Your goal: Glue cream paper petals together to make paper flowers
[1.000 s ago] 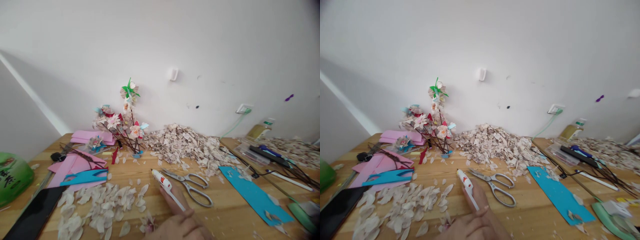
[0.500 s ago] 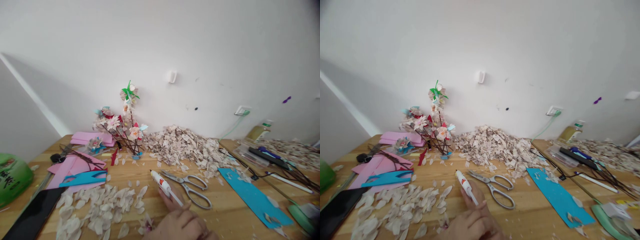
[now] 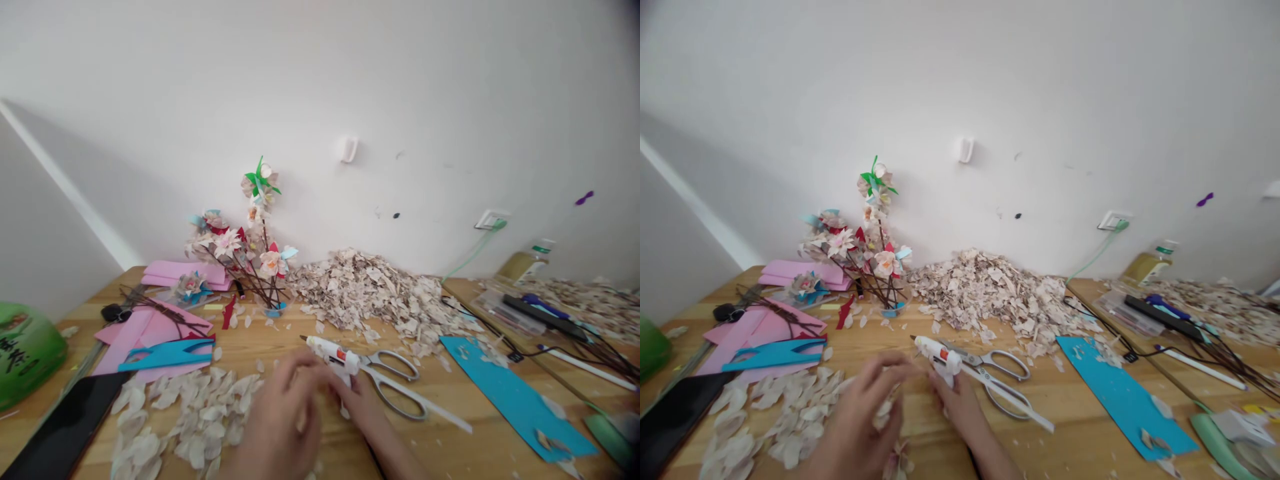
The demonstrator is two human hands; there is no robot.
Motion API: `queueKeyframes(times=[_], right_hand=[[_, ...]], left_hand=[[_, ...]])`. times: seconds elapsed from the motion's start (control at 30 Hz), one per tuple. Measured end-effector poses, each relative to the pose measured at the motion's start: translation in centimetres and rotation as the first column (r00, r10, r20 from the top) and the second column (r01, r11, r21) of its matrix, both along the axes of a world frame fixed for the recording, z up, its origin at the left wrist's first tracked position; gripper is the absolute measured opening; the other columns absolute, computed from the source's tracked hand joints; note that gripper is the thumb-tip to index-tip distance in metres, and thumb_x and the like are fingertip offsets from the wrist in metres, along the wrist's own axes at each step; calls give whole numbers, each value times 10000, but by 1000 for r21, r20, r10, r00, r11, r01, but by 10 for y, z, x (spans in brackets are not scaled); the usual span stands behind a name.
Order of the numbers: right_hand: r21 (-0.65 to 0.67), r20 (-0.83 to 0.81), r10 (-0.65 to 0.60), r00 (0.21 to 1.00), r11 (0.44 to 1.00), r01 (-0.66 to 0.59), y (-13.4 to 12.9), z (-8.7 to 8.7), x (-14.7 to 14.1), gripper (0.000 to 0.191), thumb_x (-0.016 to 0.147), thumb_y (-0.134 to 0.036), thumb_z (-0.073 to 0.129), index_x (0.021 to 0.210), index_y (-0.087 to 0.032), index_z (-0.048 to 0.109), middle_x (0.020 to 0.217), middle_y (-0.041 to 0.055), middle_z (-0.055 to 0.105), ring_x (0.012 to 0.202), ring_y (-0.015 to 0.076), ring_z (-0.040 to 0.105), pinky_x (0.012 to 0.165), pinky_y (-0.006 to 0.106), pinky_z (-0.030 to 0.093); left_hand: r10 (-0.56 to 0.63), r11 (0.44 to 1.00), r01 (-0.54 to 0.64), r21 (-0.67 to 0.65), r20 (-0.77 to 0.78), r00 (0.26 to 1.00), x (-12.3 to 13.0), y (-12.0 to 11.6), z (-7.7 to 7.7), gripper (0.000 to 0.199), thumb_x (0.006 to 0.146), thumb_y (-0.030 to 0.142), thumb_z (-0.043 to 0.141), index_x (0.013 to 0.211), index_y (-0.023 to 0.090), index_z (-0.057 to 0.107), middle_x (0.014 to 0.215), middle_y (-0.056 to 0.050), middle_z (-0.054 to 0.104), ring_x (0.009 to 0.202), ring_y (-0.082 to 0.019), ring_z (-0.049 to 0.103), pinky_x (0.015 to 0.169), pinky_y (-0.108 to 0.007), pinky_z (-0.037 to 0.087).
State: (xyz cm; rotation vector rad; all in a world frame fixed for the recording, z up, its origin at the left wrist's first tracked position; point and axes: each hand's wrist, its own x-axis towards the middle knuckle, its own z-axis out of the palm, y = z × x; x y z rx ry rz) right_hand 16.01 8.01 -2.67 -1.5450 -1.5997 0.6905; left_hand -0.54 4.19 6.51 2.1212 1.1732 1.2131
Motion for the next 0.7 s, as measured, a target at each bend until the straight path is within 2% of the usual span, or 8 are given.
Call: queueKeyframes(times=[0.1,0.17,0.27,0.33,0.4,0.47,0.53,0.7], right_hand=[[-175,-315,7,949,982,-66,3,2,-3,391,795,-523,506,757,-159,644,524,-13,630,373,116,525,339,208,396],[-238,-464,-23,886,966,-100,2,7,-4,387,746,-539,564,760,-158,632,586,10,644,411,111,531,345,194,385],[-294,-621,-64,781,943,-156,-1,18,-4,394,672,-536,647,776,-156,627,659,31,656,463,107,536,357,177,373],[-306,-688,-77,722,933,-192,-3,25,-3,394,644,-519,682,776,-152,628,667,33,654,464,100,529,357,171,360],[-303,-730,-81,678,928,-216,-5,29,-2,382,632,-495,705,773,-147,630,655,28,649,458,94,519,358,166,353],[-298,-753,-82,653,927,-227,-6,30,0,366,624,-474,720,761,-145,636,639,19,643,441,84,499,354,162,345],[-298,-763,-83,641,925,-236,-5,29,1,352,621,-461,728,746,-143,644,629,15,639,431,78,483,351,158,340],[-298,-761,-74,645,923,-245,-2,23,3,336,638,-467,717,685,-143,640,593,7,617,412,70,449,350,159,327]], left_hand=[[45,976,-75,-204,-150,988,-42,8,-1,344,729,74,425,1002,219,576,1002,-77,649,968,-209,599,855,-361,473],[-45,923,-42,-383,-216,975,-55,7,-15,387,661,60,471,1000,209,586,969,-64,661,940,-214,606,849,-365,474],[-184,857,68,-510,-180,966,-54,-1,-48,562,571,35,503,1095,235,548,1071,-52,656,1001,-206,596,891,-341,452],[-206,834,79,-547,-175,963,-46,-6,-68,700,490,37,562,1160,229,498,1105,-81,647,1007,-235,600,867,-343,471],[-200,832,83,-548,-157,967,-39,-7,-78,691,508,77,579,1180,203,476,1075,-103,655,976,-247,614,856,-368,479],[-200,838,92,-537,-147,969,-37,-5,-75,655,531,95,579,1171,184,479,1023,-103,666,933,-239,629,837,-359,491],[-178,854,88,-513,-129,976,-42,-2,-62,637,542,50,534,1160,194,482,1008,-80,663,925,-204,626,841,-323,485],[-6,902,-44,-429,-114,993,-74,15,-34,544,633,25,430,1140,215,480,1000,-44,657,895,-158,612,826,-303,479]])
